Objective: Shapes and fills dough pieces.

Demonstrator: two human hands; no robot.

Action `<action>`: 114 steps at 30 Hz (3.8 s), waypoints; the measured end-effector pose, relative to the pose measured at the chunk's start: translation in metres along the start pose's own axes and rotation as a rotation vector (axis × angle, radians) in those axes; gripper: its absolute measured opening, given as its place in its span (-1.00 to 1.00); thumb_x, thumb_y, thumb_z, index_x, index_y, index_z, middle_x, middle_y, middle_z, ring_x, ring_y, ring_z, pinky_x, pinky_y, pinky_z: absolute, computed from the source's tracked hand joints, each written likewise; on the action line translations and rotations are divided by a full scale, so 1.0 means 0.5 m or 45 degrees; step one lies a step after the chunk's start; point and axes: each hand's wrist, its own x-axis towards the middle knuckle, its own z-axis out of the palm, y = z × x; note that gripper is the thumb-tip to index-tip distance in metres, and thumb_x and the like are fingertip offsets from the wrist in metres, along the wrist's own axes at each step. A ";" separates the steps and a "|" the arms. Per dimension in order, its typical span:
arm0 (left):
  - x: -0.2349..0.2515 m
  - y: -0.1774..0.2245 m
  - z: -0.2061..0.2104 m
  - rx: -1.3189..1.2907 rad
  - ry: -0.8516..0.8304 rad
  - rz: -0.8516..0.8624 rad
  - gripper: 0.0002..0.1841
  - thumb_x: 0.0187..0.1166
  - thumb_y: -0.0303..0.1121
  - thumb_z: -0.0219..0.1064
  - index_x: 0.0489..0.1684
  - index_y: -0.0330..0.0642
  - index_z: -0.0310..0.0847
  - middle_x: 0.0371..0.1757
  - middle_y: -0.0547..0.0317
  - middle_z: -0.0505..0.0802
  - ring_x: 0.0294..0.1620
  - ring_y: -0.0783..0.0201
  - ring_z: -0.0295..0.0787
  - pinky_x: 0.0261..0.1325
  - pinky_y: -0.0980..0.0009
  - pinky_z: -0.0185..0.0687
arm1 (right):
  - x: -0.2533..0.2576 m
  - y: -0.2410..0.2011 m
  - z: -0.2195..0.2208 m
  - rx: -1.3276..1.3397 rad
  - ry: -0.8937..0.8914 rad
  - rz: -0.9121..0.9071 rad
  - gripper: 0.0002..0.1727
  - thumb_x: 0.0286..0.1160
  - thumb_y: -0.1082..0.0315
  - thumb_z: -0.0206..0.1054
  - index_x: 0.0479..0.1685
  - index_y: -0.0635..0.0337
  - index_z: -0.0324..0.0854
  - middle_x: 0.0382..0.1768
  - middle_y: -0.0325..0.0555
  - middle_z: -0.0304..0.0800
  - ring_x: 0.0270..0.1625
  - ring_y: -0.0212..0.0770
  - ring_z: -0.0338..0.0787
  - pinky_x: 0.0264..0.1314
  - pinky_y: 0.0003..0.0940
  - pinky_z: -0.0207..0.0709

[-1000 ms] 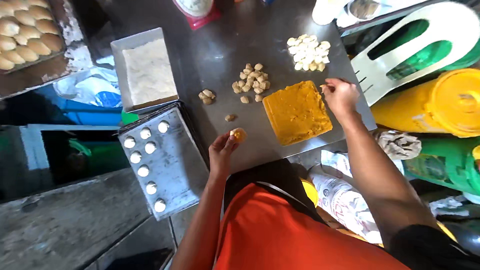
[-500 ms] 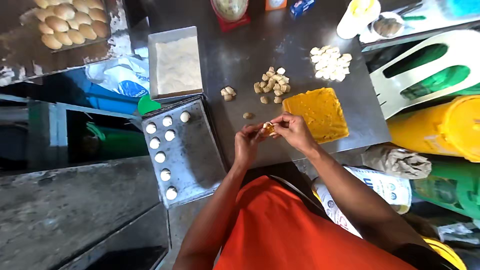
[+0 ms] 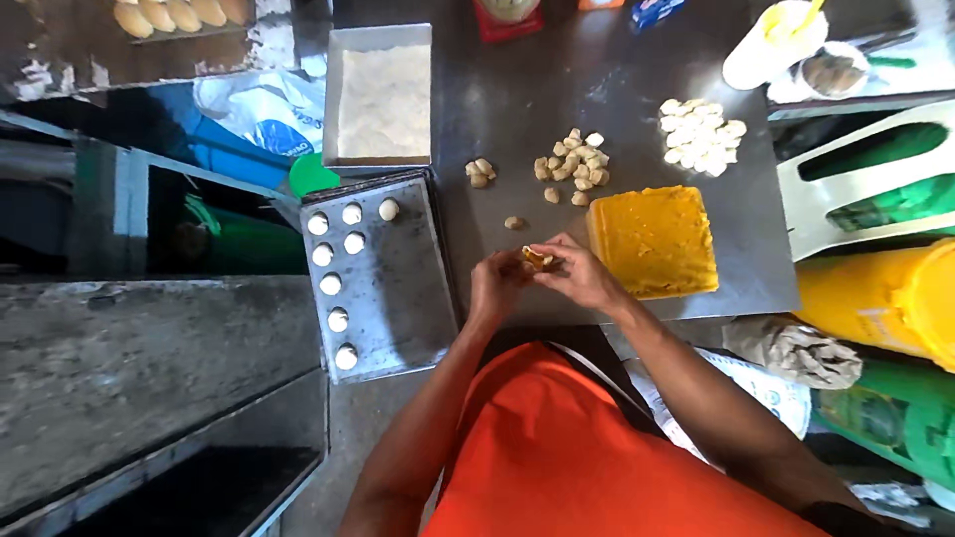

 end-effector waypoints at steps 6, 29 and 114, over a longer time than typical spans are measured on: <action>0.035 -0.075 -0.008 0.384 -0.009 0.103 -0.86 0.56 -0.36 0.49 -0.06 -0.17 0.85 -0.12 0.08 0.84 -0.29 0.28 0.84 -0.12 0.27 0.90 | 0.026 0.082 0.059 -0.073 0.067 0.131 -0.85 0.56 0.32 0.45 -0.05 0.14 0.84 -0.13 -0.14 0.83 -0.20 -0.31 0.82 -0.07 -0.30 0.79; 0.038 -0.300 0.085 0.597 0.068 -0.113 -0.84 0.51 -0.42 0.46 -0.07 -0.27 0.78 0.15 -0.13 0.79 0.04 -0.03 0.83 0.14 -0.03 0.82 | 0.040 0.199 0.178 -0.664 -0.182 0.292 -0.66 0.41 0.38 0.53 0.17 0.10 0.69 0.19 0.13 0.70 0.12 0.20 0.78 0.02 0.27 0.71; 0.123 -0.034 0.305 0.000 -0.405 0.019 -0.64 0.76 -0.39 0.22 0.46 -0.30 0.58 0.22 -0.06 0.85 0.07 0.12 0.90 0.16 0.13 0.88 | -0.068 0.255 -0.511 -0.420 0.753 0.436 -0.50 0.39 0.01 0.58 0.11 0.24 0.77 -0.04 0.14 0.87 0.02 0.08 0.87 0.22 0.21 0.69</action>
